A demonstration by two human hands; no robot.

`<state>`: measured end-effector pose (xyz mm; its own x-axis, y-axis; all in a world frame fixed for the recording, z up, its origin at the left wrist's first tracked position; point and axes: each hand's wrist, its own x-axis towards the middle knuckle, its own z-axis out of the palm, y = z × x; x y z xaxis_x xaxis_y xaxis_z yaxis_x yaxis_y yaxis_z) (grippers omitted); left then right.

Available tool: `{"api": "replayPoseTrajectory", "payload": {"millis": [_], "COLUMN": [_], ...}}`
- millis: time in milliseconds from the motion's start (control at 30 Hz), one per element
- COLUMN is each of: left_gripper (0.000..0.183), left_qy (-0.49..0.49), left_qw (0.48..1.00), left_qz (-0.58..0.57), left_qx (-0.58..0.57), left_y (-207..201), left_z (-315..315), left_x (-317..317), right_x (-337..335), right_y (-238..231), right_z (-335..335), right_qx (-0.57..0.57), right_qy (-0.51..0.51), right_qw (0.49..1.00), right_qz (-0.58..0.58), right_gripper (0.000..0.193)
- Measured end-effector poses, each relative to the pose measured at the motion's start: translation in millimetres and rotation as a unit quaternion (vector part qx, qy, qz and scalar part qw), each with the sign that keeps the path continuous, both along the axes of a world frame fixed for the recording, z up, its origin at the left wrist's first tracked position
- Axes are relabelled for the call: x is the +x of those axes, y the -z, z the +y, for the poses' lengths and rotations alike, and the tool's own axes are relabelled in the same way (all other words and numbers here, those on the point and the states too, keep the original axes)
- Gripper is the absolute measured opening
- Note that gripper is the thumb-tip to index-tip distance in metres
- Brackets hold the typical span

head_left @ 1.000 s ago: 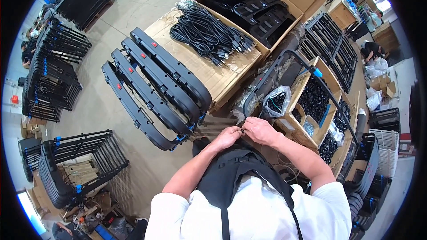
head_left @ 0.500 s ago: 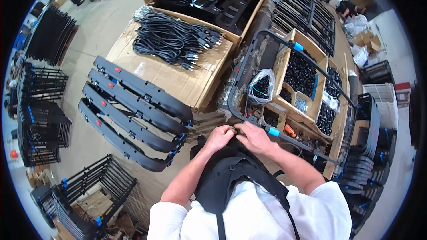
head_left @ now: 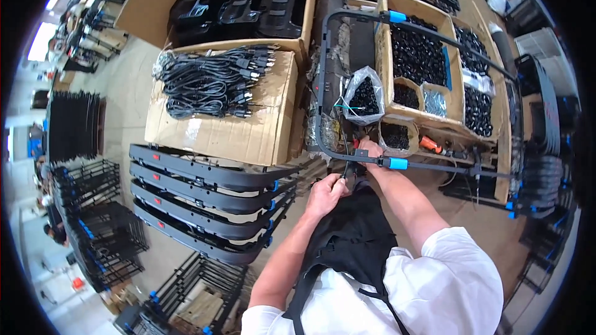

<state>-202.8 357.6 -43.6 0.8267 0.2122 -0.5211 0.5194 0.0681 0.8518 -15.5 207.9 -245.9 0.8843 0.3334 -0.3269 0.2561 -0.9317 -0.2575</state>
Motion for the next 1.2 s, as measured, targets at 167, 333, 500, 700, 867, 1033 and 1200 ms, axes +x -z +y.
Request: {"api": "replayPoseTrajectory", "payload": {"millis": [167,333,500,700,867,1033,1200], "left_gripper": [0.030,0.031,0.032,0.032,0.030,0.031,0.036], "left_qy": [0.009,-0.059,-0.036,-0.039,-0.047,-0.040,-0.016], "left_qw": [0.999,0.996,0.994,0.997,0.998,0.999,0.980], "left_qz": [-0.009,-0.007,-0.029,-0.028,-0.029,-0.013,0.027], "left_qx": [-0.040,-0.072,-0.096,-0.062,-0.032,0.033,0.197], "left_y": [29,22,36,43,37,31,31], "left_z": [-14,-7,-10,-9,-14,-18,-27], "left_x": [6,-4,8,11,12,13,13], "right_x": [0,-98,-142,-143,-133,-125,-116], "right_y": [-29,-148,-209,-221,-223,-230,-232], "right_z": [-43,-57,-70,-48,-47,-49,-54], "right_qx": [0.057,0.156,0.161,0.187,0.180,0.168,0.160], "right_qy": [0.009,0.081,0.061,0.018,-0.024,-0.057,-0.098], "right_qw": [0.972,0.929,0.950,0.952,0.948,0.941,0.933], "right_qz": [0.229,0.324,0.260,0.242,0.261,0.287,0.306], "right_gripper": [0.043,0.039,0.056,0.079,0.080,0.082,0.086]}}
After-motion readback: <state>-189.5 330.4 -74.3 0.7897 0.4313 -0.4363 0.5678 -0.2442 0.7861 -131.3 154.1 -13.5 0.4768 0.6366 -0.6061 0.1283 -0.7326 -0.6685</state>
